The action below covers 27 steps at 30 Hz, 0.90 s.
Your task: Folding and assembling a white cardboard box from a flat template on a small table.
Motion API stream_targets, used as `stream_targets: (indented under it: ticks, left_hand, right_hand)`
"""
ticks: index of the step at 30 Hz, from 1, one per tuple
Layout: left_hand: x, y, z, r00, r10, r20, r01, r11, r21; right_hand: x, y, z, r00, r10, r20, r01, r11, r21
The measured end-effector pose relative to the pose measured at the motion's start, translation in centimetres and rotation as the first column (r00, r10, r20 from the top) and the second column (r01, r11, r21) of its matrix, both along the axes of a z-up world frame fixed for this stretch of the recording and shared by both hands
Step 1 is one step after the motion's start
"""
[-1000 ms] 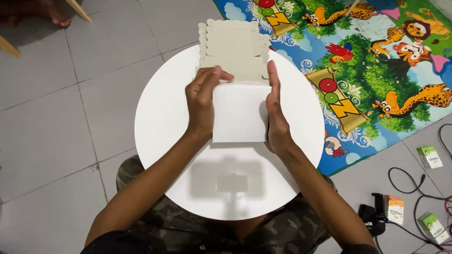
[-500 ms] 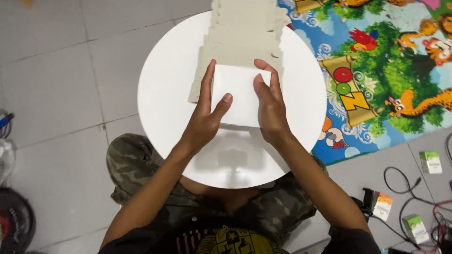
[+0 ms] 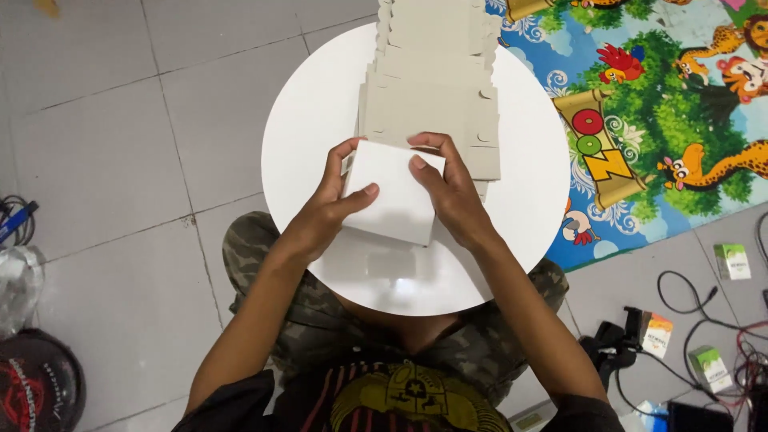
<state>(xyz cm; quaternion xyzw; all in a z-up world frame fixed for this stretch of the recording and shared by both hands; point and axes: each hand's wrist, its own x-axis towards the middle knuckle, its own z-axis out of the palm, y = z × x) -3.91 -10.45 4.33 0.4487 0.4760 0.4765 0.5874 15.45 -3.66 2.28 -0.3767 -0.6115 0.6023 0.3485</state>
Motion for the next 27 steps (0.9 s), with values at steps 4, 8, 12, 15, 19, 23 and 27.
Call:
stream_targets:
  ticks: [4,8,12,15,19,23,27]
  left_hand:
    - [-1.7,0.5,-1.5,0.995,-0.044,0.094,0.045,0.999,-0.006]
    - [-2.9,-0.5,-0.9,0.986,-0.026,0.164,0.02,0.999,0.039]
    - [-5.0,-0.1,-1.2,0.976,-0.068,0.209,0.053,0.995,0.079]
    - [-7.1,0.1,-2.0,0.969,-0.021,0.248,0.007,0.998,0.057]
    - [-11.6,3.5,-4.9,0.982,0.046,0.182,-0.075,0.985,0.155]
    - [-13.0,4.5,-2.9,0.98,0.193,-0.053,-0.197,0.978,-0.069]
    - [-12.6,5.7,-4.8,0.958,0.192,-0.214,-0.2,0.98,-0.017]
  right_hand:
    - [-2.5,-1.3,-0.2,0.996,-0.088,0.016,0.089,0.995,-0.048]
    - [-5.0,-1.3,-3.0,0.962,-0.26,-0.084,0.263,0.964,0.025]
    - [-7.2,-1.9,-3.5,0.939,-0.336,-0.073,0.343,0.934,0.103]
    - [-8.6,-1.5,-2.8,0.959,-0.282,0.026,0.275,0.949,0.152]
    - [-8.9,-0.6,-1.0,0.955,-0.248,0.163,0.205,0.948,0.243]
    - [-5.9,1.4,-1.5,0.901,-0.302,0.31,0.082,0.822,0.563]
    - [0.5,5.1,-4.2,0.763,-0.414,0.496,-0.128,0.656,0.744]
